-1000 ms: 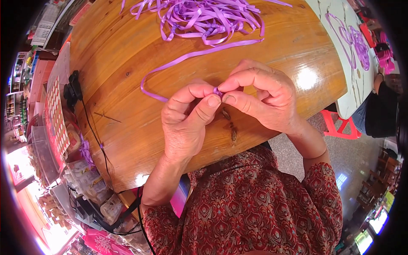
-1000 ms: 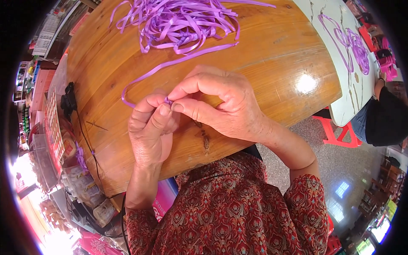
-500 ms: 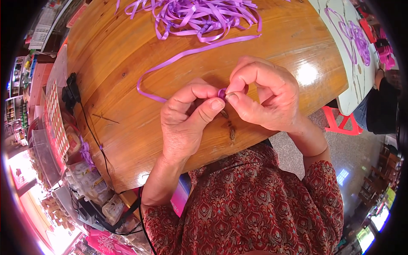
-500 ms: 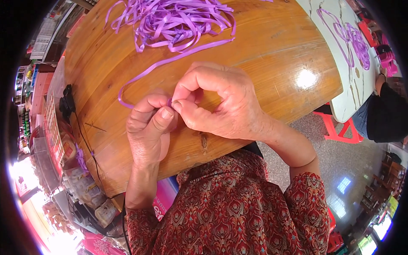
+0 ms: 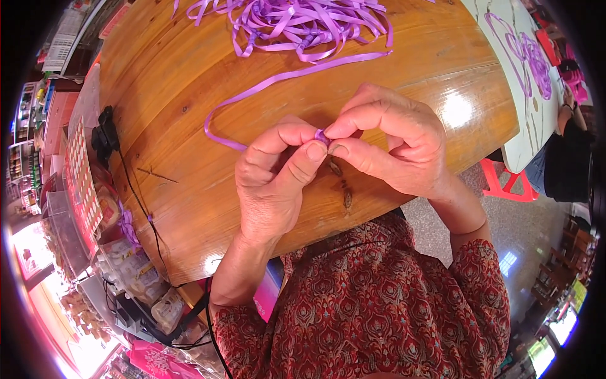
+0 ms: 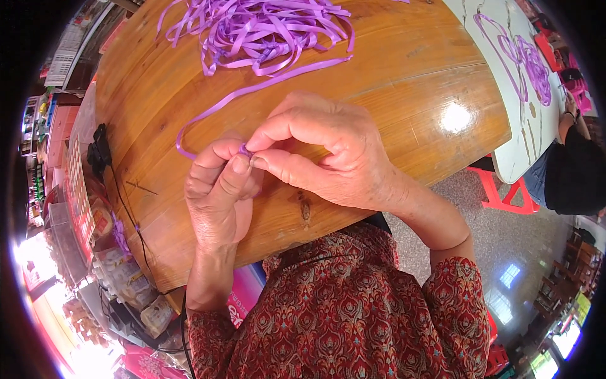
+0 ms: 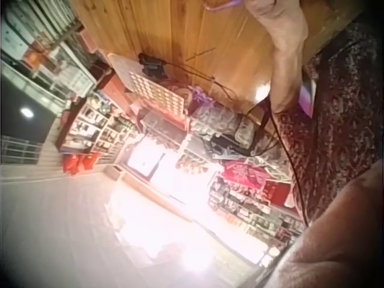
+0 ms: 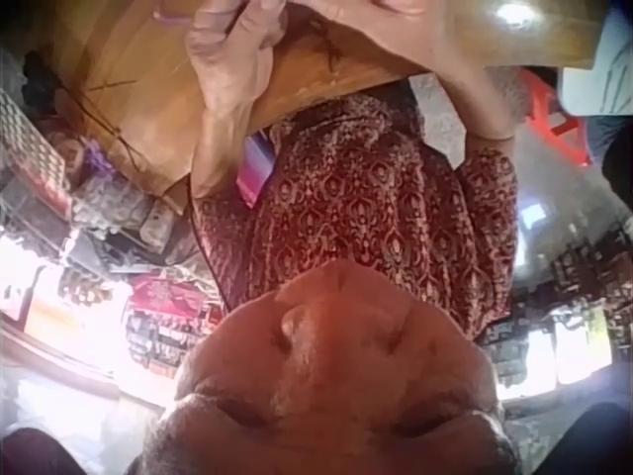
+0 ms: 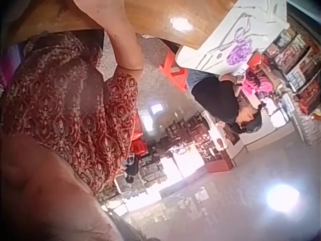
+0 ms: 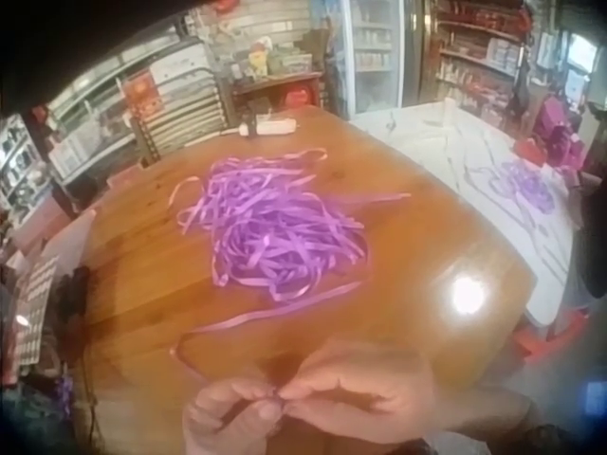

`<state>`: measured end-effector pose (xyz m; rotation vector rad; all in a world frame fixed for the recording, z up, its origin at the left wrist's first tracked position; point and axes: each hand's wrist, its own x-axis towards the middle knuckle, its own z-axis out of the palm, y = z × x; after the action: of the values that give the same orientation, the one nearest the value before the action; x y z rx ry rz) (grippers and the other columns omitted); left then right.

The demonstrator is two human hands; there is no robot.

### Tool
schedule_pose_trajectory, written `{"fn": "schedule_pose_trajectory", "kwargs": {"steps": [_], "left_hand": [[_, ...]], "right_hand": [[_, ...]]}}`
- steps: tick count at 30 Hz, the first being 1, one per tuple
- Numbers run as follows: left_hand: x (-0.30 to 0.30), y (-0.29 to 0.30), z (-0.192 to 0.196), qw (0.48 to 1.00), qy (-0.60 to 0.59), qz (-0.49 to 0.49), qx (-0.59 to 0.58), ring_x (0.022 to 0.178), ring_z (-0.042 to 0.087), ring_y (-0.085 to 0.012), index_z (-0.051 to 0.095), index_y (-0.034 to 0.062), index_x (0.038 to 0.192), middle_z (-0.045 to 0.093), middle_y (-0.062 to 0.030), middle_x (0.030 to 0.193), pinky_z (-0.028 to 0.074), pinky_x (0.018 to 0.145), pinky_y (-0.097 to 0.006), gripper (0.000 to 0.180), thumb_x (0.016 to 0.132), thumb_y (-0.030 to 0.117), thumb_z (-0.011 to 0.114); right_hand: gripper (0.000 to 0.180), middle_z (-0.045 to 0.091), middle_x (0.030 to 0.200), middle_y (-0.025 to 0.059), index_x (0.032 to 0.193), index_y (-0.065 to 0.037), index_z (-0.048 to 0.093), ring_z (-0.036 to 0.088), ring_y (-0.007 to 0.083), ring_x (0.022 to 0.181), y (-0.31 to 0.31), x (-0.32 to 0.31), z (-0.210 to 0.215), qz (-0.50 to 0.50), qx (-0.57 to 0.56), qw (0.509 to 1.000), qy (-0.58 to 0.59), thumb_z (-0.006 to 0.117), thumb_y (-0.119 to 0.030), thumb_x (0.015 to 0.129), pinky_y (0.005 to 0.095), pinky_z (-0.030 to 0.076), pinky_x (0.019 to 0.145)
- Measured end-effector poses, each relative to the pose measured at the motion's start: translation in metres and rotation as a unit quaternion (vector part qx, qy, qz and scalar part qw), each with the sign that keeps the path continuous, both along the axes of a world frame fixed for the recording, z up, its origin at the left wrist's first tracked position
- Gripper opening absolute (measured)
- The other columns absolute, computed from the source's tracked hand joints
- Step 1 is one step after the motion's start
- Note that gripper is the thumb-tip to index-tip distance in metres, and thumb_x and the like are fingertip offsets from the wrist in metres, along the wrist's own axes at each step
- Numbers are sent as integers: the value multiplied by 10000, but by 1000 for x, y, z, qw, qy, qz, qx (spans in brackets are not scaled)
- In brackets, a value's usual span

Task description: The person picks up a purple ribbon from a pile on a wooden table and ties a series of knots along its length by hand. After finishing one ribbon, they set it down and pick up another to repeat the process.

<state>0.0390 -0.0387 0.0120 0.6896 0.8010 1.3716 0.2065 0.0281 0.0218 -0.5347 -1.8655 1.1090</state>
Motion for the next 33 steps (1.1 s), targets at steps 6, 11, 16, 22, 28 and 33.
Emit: {"fn": "schedule_pose_trajectory", "kwargs": {"steps": [6,11,16,22,28,33], "left_hand": [[-1,1,-4,993,82,21,77,760,505,-77,610,8,910,562,-17,848,411,686,-201,89,847,-53,592],[0,3,-6,994,80,20,66,763,516,-87,614,9,905,563,-19,843,417,705,-211,104,838,-68,593],[2,3,-3,1000,17,9,21,781,531,-84,623,15,914,575,-20,855,430,709,-209,120,833,-70,597],[3,3,0,1000,-10,-20,2,801,537,-77,627,15,928,578,-12,873,441,721,-203,136,822,-69,614],[3,2,4,1000,7,-12,-4,785,523,-73,625,8,937,567,-4,871,436,727,-200,152,808,-73,630],[3,3,4,1000,20,-3,-12,761,502,-63,624,6,926,562,2,848,414,702,-187,132,812,-62,630]], "right_hand": [[160,615,801,77,883,-3,654,587,186,720,3,1,1,10,14,1000,-12,695,30,732,275,455,630],[174,603,774,77,861,-7,650,574,193,678,5,2,-2,-4,93,996,-13,689,46,699,283,448,593],[140,586,765,89,819,1,618,548,199,644,1,-1,-5,-50,167,984,-24,673,50,700,288,429,566],[105,566,775,80,812,1,563,515,158,684,-2,5,-3,-11,-15,1000,7,629,55,750,261,400,594],[94,534,802,59,855,8,535,475,107,705,-6,7,1,4,-108,994,13,596,48,796,231,389,618],[85,520,831,56,879,14,520,464,78,714,-5,9,3,2,-171,985,29,576,49,826,203,386,621]]}}
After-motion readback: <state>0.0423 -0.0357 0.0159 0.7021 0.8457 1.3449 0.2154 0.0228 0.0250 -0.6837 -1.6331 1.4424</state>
